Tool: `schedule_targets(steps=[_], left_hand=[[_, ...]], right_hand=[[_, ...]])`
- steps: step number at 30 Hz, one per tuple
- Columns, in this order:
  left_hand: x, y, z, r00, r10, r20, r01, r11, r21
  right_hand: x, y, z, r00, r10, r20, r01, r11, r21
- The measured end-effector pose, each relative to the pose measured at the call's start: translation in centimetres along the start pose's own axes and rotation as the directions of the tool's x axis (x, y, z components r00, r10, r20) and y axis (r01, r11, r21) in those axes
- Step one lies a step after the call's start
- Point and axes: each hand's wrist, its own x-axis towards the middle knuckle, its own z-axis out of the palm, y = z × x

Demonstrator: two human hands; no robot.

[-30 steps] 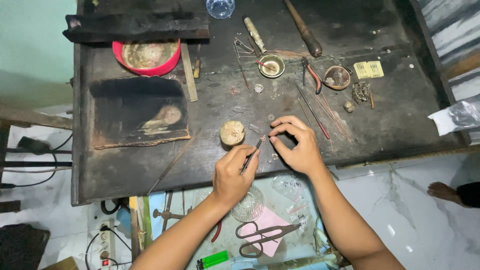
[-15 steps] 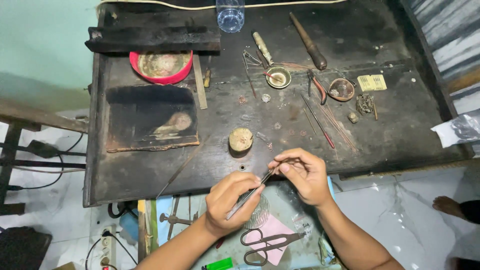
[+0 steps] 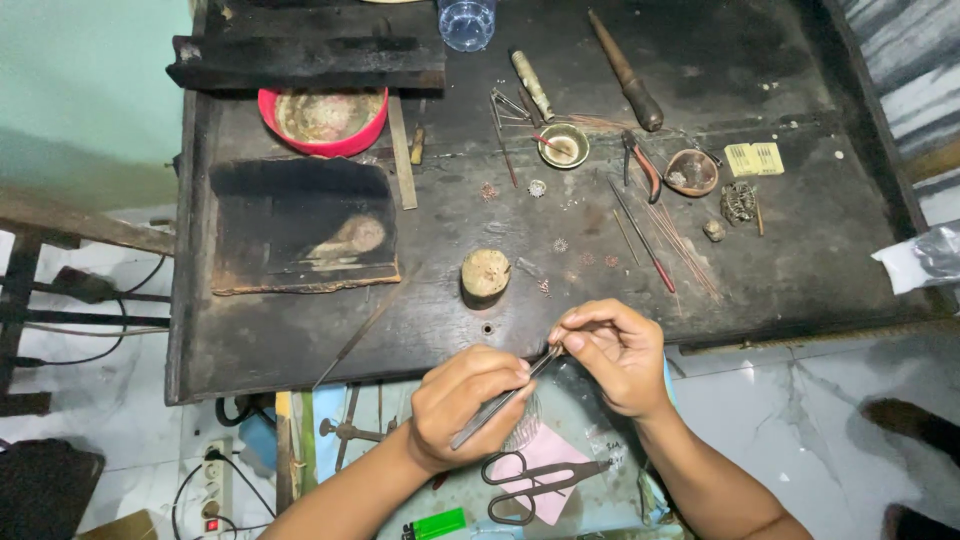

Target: Soldering small jewelry components using a blowtorch and tweezers on a workbench

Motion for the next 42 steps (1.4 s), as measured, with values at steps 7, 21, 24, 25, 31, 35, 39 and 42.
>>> schedule_targets(steps=[7,21,24,25,31,35,39,42], left_hand=[[-0.8,0.7,-0.2,0.991,-0.133,0.007,0.132,0.982,-0.138],[-0.1,0.9,0.0,0.988,-0.143,0.049,0.15,0.971,-0.184],[-0.2,0.8,0.2,0.988,-0.146,0.045,0.152,0.968,-0.198],[-0.3,0.7,0.2,0.988,-0.149,0.045,0.155,0.968,-0.199],[-0.4,0.5,0.2,0.991,-0.125,0.049,0.132,0.971,-0.199],[-0.3,0.4,0.1,0.992,-0.119,0.045,0.126,0.971,-0.203],[0.1,0.5,0.0,0.991,-0.125,0.043,0.131,0.968,-0.214],[-0.2,0.4,0.2,0.988,-0.15,0.028,0.152,0.962,-0.226]], right_hand=[[0.2,-0.7,0.5,0.993,-0.106,0.043,0.101,0.991,0.09],[-0.3,-0.7,0.5,0.988,-0.118,0.102,0.108,0.989,0.102],[-0.3,-0.8,0.6,0.986,-0.116,0.122,0.1,0.986,0.133],[-0.4,-0.8,0.5,0.986,-0.113,0.12,0.097,0.986,0.133],[-0.5,-0.7,0.5,0.99,-0.098,0.099,0.088,0.991,0.099],[-0.5,-0.7,0.5,0.991,-0.084,0.103,0.074,0.993,0.096],[-0.3,-0.8,0.6,0.991,-0.083,0.102,0.075,0.994,0.081],[-0.5,-0.7,0.6,0.992,-0.079,0.102,0.072,0.995,0.072]])
